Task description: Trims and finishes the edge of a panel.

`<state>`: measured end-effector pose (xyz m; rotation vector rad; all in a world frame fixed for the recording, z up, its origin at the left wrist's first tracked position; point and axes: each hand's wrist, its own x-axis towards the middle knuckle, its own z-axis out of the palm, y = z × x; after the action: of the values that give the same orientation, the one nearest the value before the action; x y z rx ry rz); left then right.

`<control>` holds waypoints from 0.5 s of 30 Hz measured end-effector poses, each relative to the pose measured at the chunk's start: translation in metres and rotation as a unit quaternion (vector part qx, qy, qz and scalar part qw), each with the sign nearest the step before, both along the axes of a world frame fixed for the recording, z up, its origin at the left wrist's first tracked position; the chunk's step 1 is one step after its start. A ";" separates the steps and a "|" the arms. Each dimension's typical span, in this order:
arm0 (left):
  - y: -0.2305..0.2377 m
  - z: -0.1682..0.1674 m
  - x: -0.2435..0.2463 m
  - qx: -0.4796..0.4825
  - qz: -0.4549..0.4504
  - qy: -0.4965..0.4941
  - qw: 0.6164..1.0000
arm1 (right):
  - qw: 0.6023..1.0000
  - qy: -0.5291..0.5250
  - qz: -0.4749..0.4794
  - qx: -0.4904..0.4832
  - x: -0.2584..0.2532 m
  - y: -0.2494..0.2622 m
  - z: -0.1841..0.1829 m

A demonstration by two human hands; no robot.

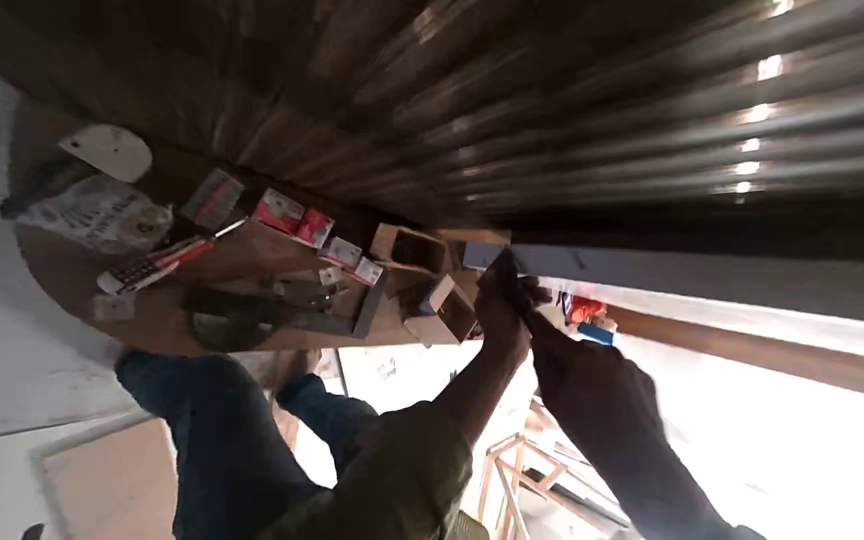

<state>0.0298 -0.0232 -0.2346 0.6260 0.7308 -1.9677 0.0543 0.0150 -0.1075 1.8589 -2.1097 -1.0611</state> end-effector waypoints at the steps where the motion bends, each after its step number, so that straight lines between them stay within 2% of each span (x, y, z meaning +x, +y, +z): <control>1: -0.004 -0.003 -0.002 0.002 -0.001 -0.005 1.000 | 1.000 0.003 -0.005 0.000 0.000 -0.002 -0.002; 5: 0.021 0.001 0.001 -0.024 -0.008 -0.016 1.000 | 0.999 -0.005 -0.038 0.022 0.005 0.011 0.008; 8: -0.004 -0.011 -0.003 -0.016 0.006 -0.021 1.000 | 1.000 -0.007 -0.009 -0.004 0.000 -0.005 -0.008; 11: 0.022 -0.001 0.002 0.006 -0.034 -0.017 0.999 | 0.999 -0.014 -0.042 0.023 0.004 0.018 0.003; 14: -0.007 -0.017 -0.003 -0.006 0.002 -0.007 1.000 | 1.000 -0.009 -0.006 -0.010 0.000 -0.004 -0.015; 15: -0.002 -0.016 -0.004 0.007 -0.002 -0.003 1.000 | 1.000 -0.014 -0.016 -0.003 0.000 -0.001 -0.014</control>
<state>0.0257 -0.0252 -0.2504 0.6419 0.7408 -1.9651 0.0545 0.0139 -0.1214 1.8536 -2.1620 -1.0408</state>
